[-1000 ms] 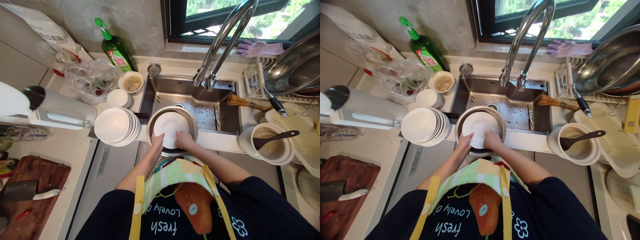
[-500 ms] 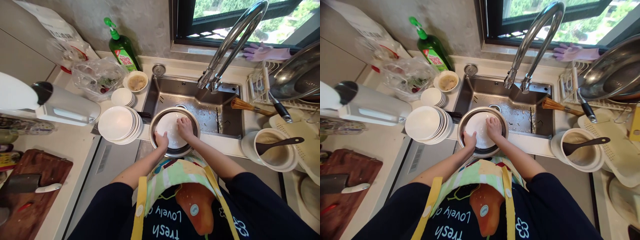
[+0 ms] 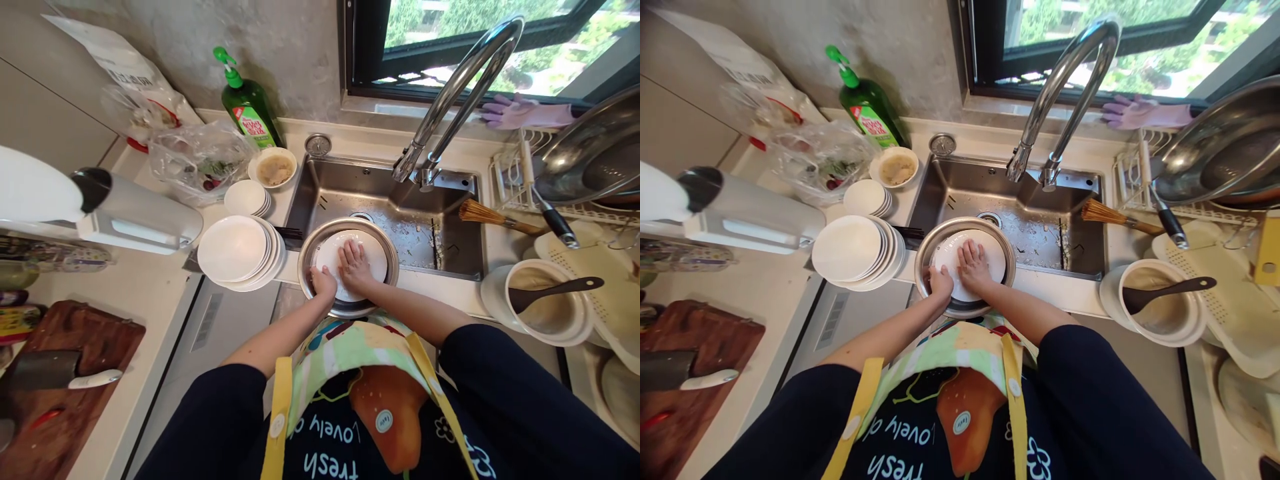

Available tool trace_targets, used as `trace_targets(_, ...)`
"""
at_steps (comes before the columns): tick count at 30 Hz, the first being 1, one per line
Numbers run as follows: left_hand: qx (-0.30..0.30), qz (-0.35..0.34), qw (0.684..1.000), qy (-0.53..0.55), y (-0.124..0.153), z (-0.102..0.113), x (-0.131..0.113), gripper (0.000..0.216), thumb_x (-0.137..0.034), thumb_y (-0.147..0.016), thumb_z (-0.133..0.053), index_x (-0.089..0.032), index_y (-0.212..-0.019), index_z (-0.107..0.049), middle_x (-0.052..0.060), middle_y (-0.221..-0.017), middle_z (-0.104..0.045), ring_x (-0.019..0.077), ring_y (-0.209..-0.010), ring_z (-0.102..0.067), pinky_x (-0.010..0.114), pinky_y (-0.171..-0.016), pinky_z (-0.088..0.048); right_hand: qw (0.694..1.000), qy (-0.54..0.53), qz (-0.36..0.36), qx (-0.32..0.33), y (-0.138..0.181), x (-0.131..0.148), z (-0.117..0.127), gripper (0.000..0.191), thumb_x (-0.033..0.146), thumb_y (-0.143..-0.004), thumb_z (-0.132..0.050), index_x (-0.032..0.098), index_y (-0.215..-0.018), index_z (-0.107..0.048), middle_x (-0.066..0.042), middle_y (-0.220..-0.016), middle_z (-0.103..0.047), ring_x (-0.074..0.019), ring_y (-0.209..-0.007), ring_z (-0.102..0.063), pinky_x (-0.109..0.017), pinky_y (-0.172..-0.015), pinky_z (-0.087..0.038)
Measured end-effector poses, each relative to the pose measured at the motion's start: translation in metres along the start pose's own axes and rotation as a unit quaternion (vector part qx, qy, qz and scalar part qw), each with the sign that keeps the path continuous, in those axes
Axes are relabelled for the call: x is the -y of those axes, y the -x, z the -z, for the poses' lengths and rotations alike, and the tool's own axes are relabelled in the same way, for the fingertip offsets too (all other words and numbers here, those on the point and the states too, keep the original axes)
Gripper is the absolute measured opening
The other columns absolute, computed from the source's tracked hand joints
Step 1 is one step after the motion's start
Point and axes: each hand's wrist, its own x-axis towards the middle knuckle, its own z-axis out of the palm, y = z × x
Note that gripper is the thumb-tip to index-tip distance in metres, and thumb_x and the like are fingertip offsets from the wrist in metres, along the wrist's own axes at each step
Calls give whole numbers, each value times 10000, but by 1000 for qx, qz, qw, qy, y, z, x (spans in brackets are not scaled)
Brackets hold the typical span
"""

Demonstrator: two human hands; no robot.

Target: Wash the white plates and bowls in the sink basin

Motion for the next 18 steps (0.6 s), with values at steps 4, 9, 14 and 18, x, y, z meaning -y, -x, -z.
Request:
trace_targets(4,18,-2,1000,-7,-4,2,2,211,-142,-746,-619,-185,-927,-521,168,-1309,-514,262,-1350,-312,391,-1113,-189,995,-18,56,80,15,7,9,527,206,-884,-393,11,-1371,-343,-237,-1481,-216,-327,-1404,-67,-549,-1107,-103)
trace_targets(9,73,10,997,14,-7,4,4,252,-91,-711,-646,-174,-932,-559,116,-1099,-637,241,-1136,-559,397,-1014,-374,983,-75,96,135,25,11,21,532,162,-863,-417,60,-1382,-353,-209,-1456,-300,-277,-1399,-154,-503,-1106,-200)
trace_targets(14,199,117,967,104,-2,17,-17,471,44,-721,-558,-183,-1132,-526,36,-806,-668,175,-705,-654,415,-815,-519,976,-150,86,134,20,12,33,516,124,-817,-464,52,-1327,-431,-194,-1396,-402,-273,-1348,-296,-448,-1097,-277)
trace_targets(18,245,184,944,120,1,35,-35,544,72,-754,-481,-191,-1230,-497,35,-773,-670,163,-648,-650,372,-766,-543,966,-215,83,114,20,14,39,508,131,-818,-449,55,-1320,-435,-185,-1401,-397,-239,-1327,-342,-392,-1084,-325)
